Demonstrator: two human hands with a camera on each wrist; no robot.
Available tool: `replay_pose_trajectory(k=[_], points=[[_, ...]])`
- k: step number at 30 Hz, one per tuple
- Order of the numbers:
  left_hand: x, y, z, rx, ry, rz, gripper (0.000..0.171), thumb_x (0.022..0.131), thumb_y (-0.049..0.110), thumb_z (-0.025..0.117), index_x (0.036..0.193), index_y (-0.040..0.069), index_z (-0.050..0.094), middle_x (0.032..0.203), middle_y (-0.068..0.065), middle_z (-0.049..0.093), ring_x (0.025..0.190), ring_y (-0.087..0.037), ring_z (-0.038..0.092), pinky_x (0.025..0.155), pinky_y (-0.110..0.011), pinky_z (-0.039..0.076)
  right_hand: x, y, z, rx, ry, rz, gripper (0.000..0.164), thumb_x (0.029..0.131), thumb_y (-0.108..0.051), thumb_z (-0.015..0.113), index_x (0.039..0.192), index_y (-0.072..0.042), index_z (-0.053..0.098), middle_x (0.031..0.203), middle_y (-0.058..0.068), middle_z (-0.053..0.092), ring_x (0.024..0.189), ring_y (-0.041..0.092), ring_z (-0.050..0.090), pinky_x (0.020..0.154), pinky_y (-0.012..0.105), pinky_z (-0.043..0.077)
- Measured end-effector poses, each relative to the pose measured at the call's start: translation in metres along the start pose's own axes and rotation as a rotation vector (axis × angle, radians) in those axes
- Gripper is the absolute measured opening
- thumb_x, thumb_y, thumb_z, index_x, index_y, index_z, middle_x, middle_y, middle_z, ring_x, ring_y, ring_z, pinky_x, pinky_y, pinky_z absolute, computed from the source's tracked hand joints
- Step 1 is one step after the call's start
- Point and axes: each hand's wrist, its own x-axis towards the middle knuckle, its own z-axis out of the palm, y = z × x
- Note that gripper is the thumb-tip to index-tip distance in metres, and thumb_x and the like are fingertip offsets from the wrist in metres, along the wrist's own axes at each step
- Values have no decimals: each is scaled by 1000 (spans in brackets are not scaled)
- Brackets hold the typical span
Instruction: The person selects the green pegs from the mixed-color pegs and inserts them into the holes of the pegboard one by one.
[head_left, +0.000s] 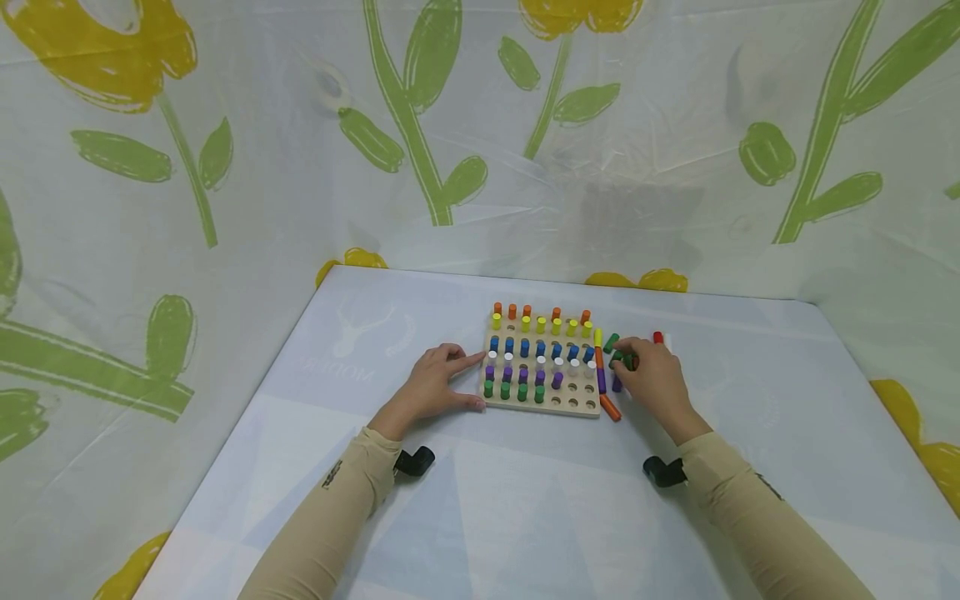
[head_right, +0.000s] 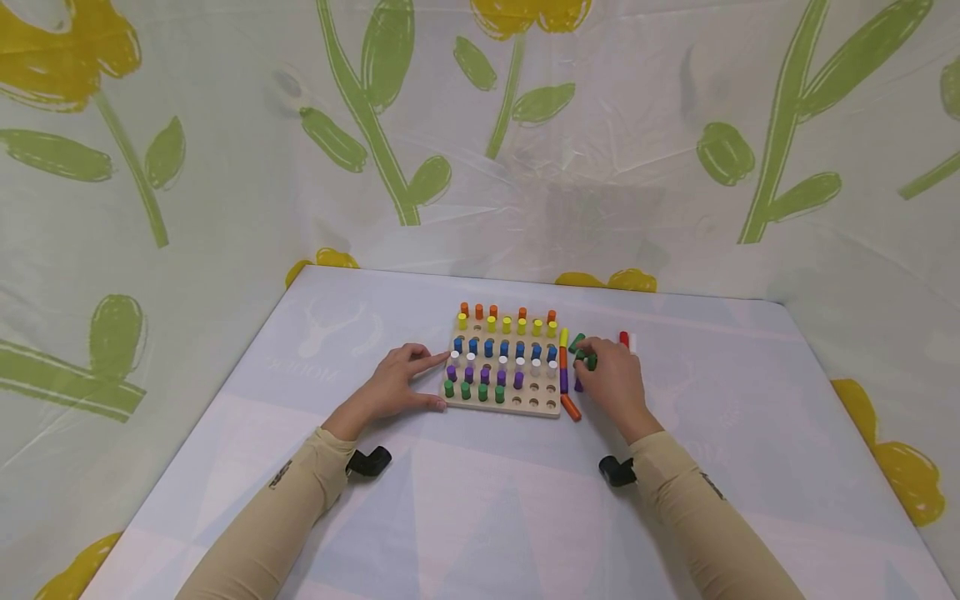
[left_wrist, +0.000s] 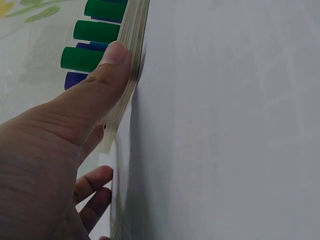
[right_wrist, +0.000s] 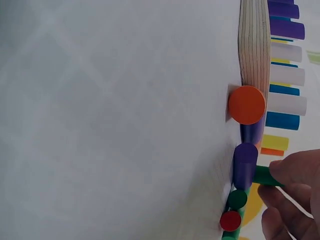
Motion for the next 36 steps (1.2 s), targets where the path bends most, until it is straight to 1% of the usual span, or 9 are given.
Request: replay_pose_trajectory(k=[4,10,16,18,25,36], points=[[0,-1,0,-3,-5,-1,88,78,57,83,154,31,46,140,-9,45,127,-31,39,114,-49,29,0,0,0,1,15,-11,30,98,-13,66,124,1,67,110,20,70,91,32,64,82,47,57],[1,-2,1,-5,-6,-5,88,78,58,82,154,32,46,140,-8,44,128,-31,39,114,-49,30,-1,0,0,-4,23,0,29,98,-14,66,124,-1,68,111,19,70,91,32,64,82,47,57],[1,-1,1,2,-8,-5,88,78,59,82,154,32,46,140,-9,44,127,-31,40,114,-49,30,-2,-1,0,-2,40,1,29,98,-15,67,123,-2,68,110,19,70,90,32,61,78,45,57],[1,-1,1,0,-8,-7,88,78,58,82,154,32,46,140,-9,44,127,-31,40,114,-49,30,-4,-1,0,2,46,6,29,98,-15,66,124,-2,68,110,19,69,92,33,59,80,47,55],[0,0,0,-4,-9,-18,89,78,58,83,154,33,46,142,-9,44,129,-31,39,114,-49,30,-7,-3,-2,5,54,23,30,98,-15,67,125,-2,67,116,21,66,106,39,55,93,57,49],[0,0,-1,-2,-6,-9,88,78,58,83,154,32,46,141,-10,44,128,-32,39,114,-49,31,-12,-6,-3,-2,58,-13,31,97,-15,67,125,-1,68,117,22,67,109,41,56,97,61,44]])
